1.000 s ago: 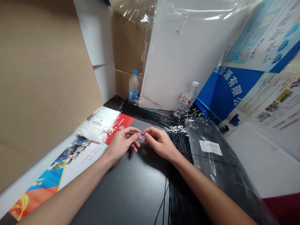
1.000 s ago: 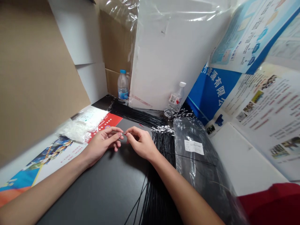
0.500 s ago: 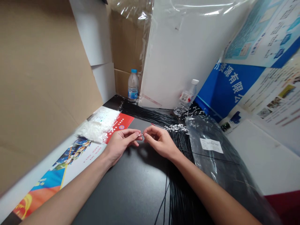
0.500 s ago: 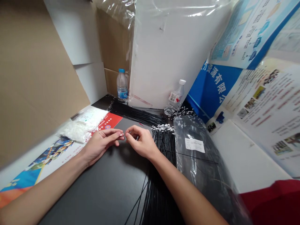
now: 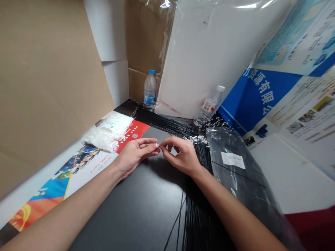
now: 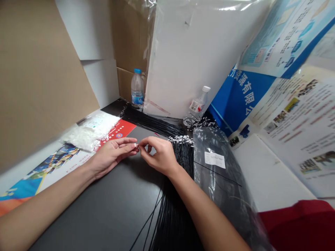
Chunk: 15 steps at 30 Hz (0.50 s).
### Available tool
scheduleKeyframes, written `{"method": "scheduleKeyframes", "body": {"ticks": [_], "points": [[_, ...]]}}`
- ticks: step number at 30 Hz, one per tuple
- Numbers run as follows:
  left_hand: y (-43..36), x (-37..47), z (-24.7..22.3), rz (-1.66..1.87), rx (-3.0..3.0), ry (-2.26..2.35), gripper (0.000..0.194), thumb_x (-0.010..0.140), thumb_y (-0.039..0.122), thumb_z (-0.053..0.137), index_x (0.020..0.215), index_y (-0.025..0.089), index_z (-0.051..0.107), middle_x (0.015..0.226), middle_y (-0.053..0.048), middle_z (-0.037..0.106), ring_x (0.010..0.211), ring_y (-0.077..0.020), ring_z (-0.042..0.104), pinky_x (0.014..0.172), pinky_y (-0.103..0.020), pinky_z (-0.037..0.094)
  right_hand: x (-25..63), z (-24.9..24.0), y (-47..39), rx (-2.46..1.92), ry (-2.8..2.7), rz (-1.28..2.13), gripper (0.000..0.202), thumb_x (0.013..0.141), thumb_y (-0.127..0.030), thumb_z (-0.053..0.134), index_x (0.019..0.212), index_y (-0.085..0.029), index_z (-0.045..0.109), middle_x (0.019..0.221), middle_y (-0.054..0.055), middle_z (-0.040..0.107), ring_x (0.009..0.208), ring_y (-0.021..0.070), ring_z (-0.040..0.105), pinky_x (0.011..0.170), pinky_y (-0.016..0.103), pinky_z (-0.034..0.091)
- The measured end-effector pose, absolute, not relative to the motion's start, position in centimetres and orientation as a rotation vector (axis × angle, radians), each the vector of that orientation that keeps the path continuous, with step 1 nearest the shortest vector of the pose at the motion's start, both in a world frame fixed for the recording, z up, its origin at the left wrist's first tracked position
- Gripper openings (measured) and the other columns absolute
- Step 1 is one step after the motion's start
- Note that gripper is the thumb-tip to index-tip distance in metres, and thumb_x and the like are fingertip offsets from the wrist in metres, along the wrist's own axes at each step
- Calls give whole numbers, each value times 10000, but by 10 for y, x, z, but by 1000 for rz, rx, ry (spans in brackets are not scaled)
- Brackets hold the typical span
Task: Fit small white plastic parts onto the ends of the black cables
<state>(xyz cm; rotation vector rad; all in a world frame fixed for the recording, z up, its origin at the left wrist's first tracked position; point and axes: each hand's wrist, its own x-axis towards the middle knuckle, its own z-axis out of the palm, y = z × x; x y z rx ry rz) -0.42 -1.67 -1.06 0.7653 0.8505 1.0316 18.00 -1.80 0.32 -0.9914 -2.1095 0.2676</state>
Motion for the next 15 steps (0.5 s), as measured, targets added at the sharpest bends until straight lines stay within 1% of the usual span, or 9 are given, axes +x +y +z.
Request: {"method": "scheduleKeyframes", "body": {"ticks": [4,9,15], "points": [[-17,-4,-9,1009,748,838,136,761,76,738,885,123,712,821,-52,738,702,-119,691,815,-272,575,181,4,-18,-973,-2167,115,123,875,-238,546,822,-220,655,751,19,694,626,127,583,650,268,472],[-16,-5,-11,1010,761,815,151,750,88,751,893,120,715,810,-51,733,719,-123,690,800,-267,574,181,4,-17,-924,-2198,-14,137,890,-219,543,819,-217,660,744,21,695,635,131,595,668,266,478],[-17,-5,-14,1018,786,796,146,738,121,767,877,122,724,826,-44,723,720,-115,679,779,-254,567,184,2,-17,-916,-2223,-20,157,920,-232,551,869,-226,699,781,23,730,665,140,634,673,273,489]]}}
